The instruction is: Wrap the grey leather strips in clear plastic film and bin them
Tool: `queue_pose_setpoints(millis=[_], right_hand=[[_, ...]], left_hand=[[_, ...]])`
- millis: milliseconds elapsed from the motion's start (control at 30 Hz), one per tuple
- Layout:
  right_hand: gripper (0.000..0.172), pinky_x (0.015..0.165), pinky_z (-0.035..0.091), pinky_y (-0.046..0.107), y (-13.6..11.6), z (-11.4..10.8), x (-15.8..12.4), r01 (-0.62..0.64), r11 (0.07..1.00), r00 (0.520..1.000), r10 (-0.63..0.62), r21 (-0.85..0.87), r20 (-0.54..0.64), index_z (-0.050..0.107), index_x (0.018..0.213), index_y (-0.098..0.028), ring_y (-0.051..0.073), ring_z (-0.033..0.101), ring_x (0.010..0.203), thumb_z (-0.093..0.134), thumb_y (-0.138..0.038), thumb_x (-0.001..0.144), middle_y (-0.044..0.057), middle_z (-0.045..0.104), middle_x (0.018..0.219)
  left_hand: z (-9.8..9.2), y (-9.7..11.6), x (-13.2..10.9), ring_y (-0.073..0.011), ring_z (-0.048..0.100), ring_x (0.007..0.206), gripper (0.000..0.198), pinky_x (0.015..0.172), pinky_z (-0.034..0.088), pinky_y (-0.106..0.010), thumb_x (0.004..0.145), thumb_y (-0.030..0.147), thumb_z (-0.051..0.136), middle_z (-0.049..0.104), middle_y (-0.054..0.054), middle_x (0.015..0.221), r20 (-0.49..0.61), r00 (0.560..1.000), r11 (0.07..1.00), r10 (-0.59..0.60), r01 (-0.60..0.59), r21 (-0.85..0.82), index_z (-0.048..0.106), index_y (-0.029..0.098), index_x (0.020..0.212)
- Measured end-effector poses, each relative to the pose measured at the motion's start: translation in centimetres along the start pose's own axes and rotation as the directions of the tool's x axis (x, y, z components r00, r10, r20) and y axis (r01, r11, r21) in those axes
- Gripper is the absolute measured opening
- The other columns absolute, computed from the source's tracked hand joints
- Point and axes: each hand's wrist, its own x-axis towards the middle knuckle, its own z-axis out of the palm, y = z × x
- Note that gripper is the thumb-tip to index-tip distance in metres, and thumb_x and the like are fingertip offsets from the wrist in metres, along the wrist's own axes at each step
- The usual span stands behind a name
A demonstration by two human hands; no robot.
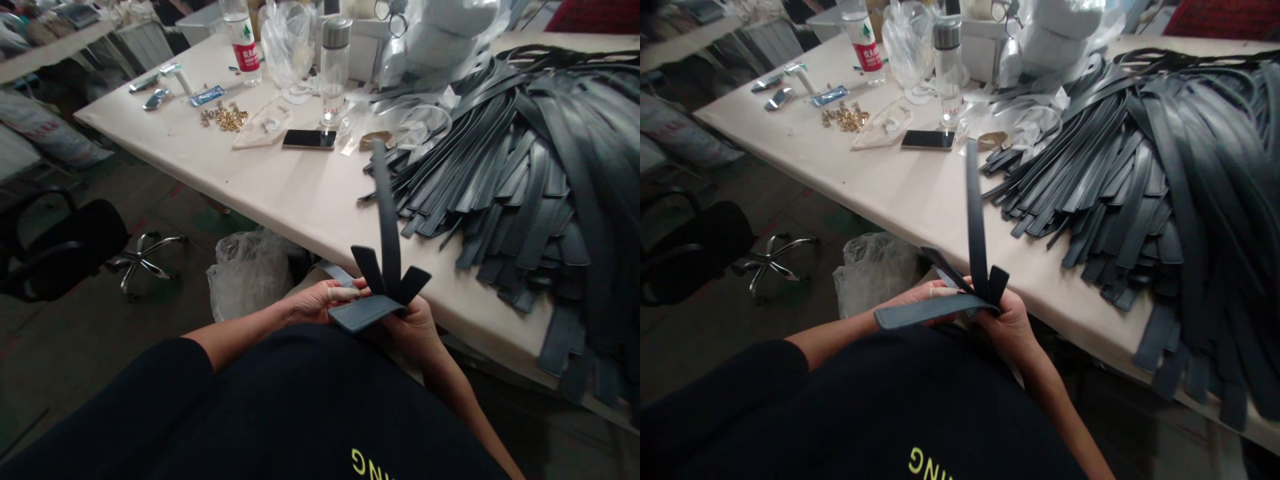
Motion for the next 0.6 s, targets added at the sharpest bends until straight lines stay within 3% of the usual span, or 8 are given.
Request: queue_pose_setpoints(millis=[133, 233, 300, 367, 467, 600], right_hand=[[0.019, 0.061, 0.052, 0.031, 0.6, 0.3, 0.0, 0.021, 0.996, 0.997, -0.027, -0.087, -0.074, 0.075, 0.092, -0.02, 0.019, 0.062, 0.066, 0.068, -0.036, 0.085, 0.005, 0.072, 0.083], [0.018, 0.059, 0.051, 0.03, -0.4, 0.0, 0.0, -0.024, 0.997, 0.997, 0.018, -0.078, -0.079, 0.075, 0.084, -0.02, 0.018, 0.06, 0.06, 0.071, -0.037, 0.082, 0.002, 0.069, 0.07], [0.018, 0.055, 0.048, 0.028, -1.2, -0.6, -0.5, -0.049, 0.998, 0.997, 0.046, -0.032, -0.069, 0.075, 0.081, -0.02, 0.016, 0.056, 0.053, 0.071, -0.037, 0.082, 0.001, 0.065, 0.062], [0.019, 0.052, 0.045, 0.027, -1.6, -1.6, -1.3, -0.078, 0.997, 0.994, 0.079, 0.027, -0.08, 0.075, 0.081, -0.02, 0.014, 0.052, 0.05, 0.07, -0.038, 0.084, 0.001, 0.066, 0.063], [0.02, 0.047, 0.04, 0.026, -1.4, -3.4, -3.0, -0.1, 0.982, 0.977, 0.127, 0.158, -0.173, 0.073, 0.084, -0.022, 0.012, 0.048, 0.047, 0.072, -0.041, 0.084, 0.003, 0.069, 0.073], [0.027, 0.04, 0.032, 0.023, -0.2, -5.1, -4.7, -0.067, 0.965, 0.951, 0.138, 0.252, -0.278, 0.07, 0.08, -0.022, 0.009, 0.043, 0.041, 0.076, -0.048, 0.079, 0.003, 0.066, 0.068]], left_hand=[[-0.4, -0.5, -0.2, -0.0093, 0.065, 0.065, 0.03, 0.067, 0.052, -0.02, 0.065, 0.013, 0.084, 0.071, -0.005, 0.081, 0.045, 0.998, 0.999, -0.034, 0.034, 0.001, 0.072, 0.011, 0.092], [-0.6, -0.3, -0.2, -0.0183, 0.072, 0.084, 0.033, 0.078, 0.056, -0.027, 0.07, 0.014, 0.076, 0.074, -0.012, 0.095, 0.077, 0.997, 0.996, -0.004, 0.011, -0.084, 0.072, 0.007, 0.101], [-1.0, 0.6, -0.3, -0.0214, 0.072, 0.091, 0.029, 0.083, 0.057, -0.031, 0.08, 0.019, 0.068, 0.075, -0.014, 0.098, 0.003, 0.996, 0.975, 0.089, -0.087, -0.204, 0.07, 0.006, 0.105], [-1.9, 2.4, -0.8, -0.021, 0.073, 0.089, 0.027, 0.081, 0.058, -0.031, 0.091, 0.024, 0.056, 0.076, -0.014, 0.094, -0.16, 0.963, 0.919, 0.218, -0.258, -0.298, 0.069, 0.006, 0.105], [-3.9, 6.4, -2.8, -0.0171, 0.074, 0.077, 0.032, 0.071, 0.06, -0.027, 0.101, 0.028, 0.044, 0.075, -0.01, 0.082, -0.433, 0.815, 0.776, 0.386, -0.54, -0.325, 0.067, 0.007, 0.105], [-6.1, 12.2, -6.5, -0.0106, 0.069, 0.061, 0.035, 0.061, 0.057, -0.019, 0.105, 0.028, 0.033, 0.072, -0.004, 0.07, -0.652, 0.515, 0.486, 0.557, -0.838, -0.247, 0.063, 0.009, 0.108]])
